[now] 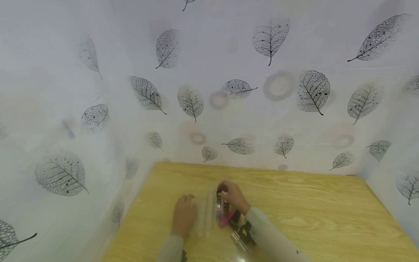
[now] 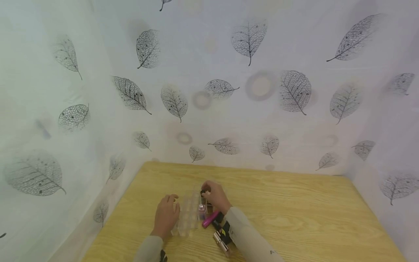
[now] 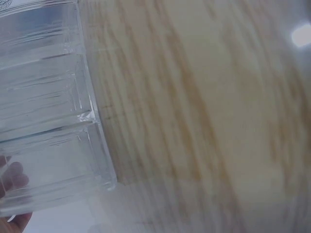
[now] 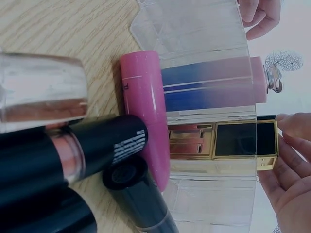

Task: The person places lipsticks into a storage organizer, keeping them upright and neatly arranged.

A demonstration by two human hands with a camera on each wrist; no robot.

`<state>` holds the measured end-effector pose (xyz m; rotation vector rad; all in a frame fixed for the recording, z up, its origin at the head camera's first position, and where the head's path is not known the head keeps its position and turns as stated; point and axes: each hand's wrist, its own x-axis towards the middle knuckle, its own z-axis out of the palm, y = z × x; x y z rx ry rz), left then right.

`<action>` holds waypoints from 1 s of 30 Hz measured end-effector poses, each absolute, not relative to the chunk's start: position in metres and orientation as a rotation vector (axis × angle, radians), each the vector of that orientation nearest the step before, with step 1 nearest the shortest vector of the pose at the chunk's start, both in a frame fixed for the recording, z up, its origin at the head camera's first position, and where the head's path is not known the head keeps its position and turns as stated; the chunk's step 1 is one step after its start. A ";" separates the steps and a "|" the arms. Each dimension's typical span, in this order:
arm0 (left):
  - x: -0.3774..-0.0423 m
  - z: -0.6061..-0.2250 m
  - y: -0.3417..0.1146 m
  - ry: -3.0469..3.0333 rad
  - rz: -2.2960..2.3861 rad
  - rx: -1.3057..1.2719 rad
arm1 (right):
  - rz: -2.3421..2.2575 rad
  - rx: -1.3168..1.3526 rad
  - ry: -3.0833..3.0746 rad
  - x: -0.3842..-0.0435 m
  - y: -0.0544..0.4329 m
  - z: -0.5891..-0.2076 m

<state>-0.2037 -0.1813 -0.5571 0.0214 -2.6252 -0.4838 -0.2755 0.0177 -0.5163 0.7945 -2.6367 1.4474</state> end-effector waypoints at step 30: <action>-0.207 -0.570 -0.185 -2.501 -0.410 -0.056 | 1.242 0.678 -2.551 -0.212 0.087 -0.490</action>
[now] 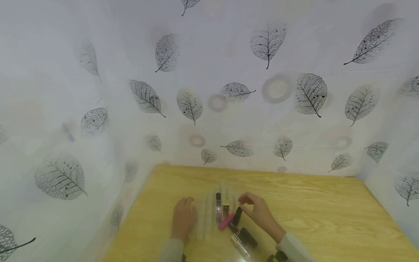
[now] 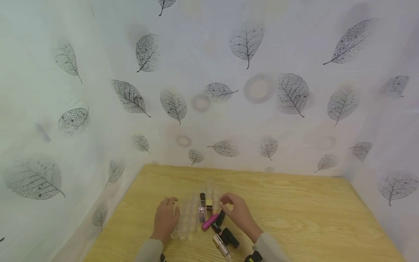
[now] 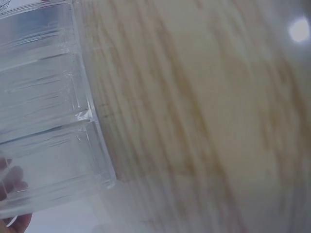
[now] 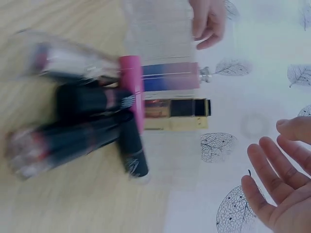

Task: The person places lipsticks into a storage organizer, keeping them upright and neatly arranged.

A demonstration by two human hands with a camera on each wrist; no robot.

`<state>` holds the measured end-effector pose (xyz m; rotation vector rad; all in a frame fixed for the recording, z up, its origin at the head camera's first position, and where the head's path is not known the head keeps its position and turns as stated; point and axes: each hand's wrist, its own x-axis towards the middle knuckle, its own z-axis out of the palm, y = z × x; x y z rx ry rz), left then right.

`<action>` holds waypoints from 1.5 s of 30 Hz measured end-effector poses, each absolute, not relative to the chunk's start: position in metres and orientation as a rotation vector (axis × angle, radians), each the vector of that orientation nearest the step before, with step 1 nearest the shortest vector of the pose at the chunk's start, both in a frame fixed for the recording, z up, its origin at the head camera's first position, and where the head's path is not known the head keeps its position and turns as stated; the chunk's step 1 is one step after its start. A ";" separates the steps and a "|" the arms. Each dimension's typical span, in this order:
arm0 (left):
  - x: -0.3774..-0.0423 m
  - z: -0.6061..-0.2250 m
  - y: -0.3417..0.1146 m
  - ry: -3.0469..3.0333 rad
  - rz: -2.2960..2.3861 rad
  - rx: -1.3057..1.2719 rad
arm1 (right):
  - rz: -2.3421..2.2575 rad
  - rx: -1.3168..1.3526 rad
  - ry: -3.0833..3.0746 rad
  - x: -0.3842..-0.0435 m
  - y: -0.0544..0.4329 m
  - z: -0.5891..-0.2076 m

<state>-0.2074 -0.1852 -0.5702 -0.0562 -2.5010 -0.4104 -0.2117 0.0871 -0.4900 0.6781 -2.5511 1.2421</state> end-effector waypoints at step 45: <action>-0.201 -0.562 -0.182 -2.612 -0.392 0.079 | 0.754 0.698 -2.960 -0.166 0.104 -0.547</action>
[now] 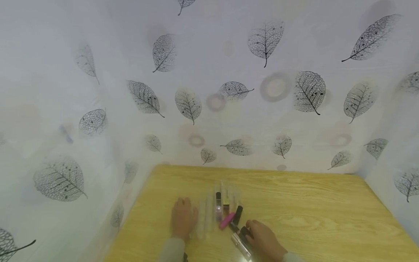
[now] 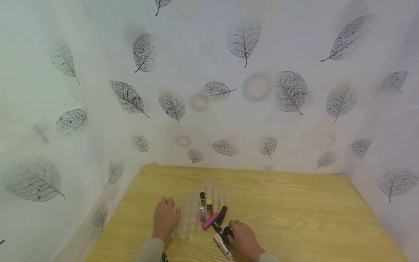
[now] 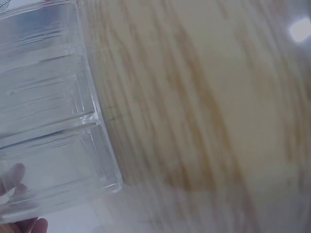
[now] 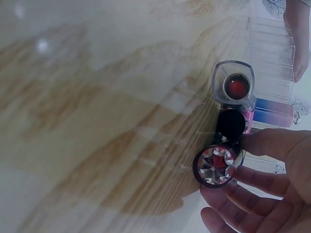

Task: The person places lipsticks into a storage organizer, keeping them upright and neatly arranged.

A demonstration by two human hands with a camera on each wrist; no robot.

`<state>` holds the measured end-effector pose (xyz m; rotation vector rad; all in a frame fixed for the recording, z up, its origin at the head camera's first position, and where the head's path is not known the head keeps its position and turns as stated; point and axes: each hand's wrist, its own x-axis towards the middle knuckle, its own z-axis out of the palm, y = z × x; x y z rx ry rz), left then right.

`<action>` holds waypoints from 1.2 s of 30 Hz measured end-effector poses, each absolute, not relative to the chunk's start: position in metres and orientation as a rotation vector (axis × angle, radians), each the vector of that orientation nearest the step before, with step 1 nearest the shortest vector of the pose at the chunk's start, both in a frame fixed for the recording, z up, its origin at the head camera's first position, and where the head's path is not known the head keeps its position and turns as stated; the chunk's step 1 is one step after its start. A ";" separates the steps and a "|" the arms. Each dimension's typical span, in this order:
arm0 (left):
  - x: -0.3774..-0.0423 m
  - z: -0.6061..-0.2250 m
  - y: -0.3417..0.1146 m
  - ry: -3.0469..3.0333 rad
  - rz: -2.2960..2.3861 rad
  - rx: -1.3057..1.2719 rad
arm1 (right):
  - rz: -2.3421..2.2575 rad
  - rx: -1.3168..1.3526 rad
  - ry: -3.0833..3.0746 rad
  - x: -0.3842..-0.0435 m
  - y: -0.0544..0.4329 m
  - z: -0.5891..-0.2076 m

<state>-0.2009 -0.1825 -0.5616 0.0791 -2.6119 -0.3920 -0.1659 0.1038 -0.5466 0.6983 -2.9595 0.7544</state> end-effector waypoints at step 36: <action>-0.200 -0.555 -0.180 -2.692 -0.407 0.159 | 0.888 0.553 -3.027 -0.168 0.103 -0.545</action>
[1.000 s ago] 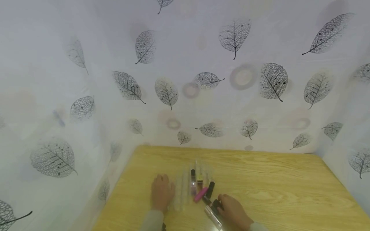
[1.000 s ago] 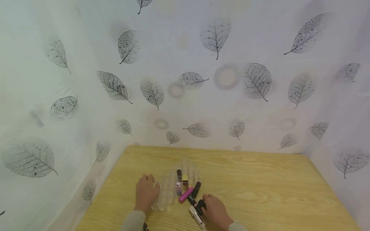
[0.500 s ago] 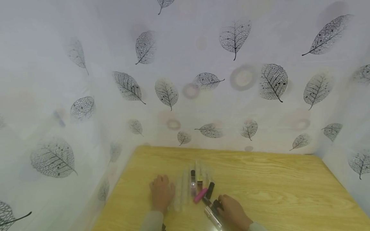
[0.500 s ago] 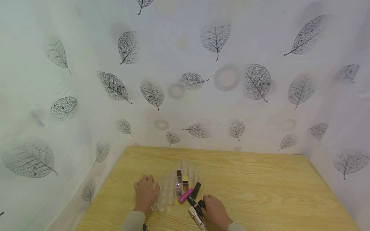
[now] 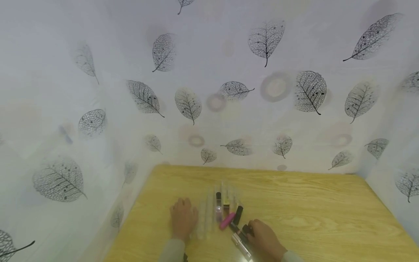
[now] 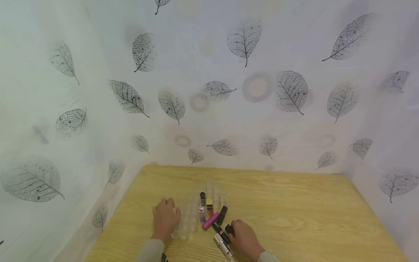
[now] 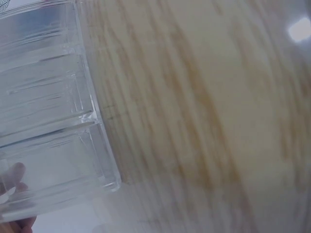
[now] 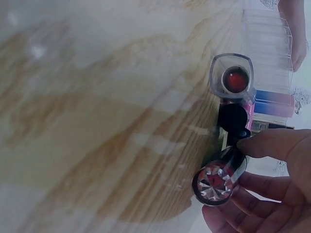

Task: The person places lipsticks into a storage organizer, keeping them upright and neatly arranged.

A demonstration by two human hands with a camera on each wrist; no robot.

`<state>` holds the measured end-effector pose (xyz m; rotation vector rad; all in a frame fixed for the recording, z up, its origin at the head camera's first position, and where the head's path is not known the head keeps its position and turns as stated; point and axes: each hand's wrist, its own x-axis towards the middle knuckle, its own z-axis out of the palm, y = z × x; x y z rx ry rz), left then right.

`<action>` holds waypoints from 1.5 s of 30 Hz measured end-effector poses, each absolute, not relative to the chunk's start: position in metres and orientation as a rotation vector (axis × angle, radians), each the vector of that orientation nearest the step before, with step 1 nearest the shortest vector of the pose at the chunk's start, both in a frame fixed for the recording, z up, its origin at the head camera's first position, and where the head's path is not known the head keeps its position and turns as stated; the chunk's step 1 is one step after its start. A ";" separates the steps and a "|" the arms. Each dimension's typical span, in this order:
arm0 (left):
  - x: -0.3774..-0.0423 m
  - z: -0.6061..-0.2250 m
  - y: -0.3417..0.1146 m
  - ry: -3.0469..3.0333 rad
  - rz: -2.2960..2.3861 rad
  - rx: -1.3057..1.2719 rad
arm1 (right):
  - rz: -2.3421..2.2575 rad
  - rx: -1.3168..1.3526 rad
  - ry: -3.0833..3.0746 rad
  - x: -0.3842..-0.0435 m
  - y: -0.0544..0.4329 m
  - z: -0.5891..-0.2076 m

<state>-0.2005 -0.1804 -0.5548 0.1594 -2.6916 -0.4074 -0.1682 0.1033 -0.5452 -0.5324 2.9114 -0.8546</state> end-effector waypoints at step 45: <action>-0.207 -0.563 -0.184 -2.624 -0.379 0.121 | -1.792 -0.592 2.604 -0.170 0.124 -0.459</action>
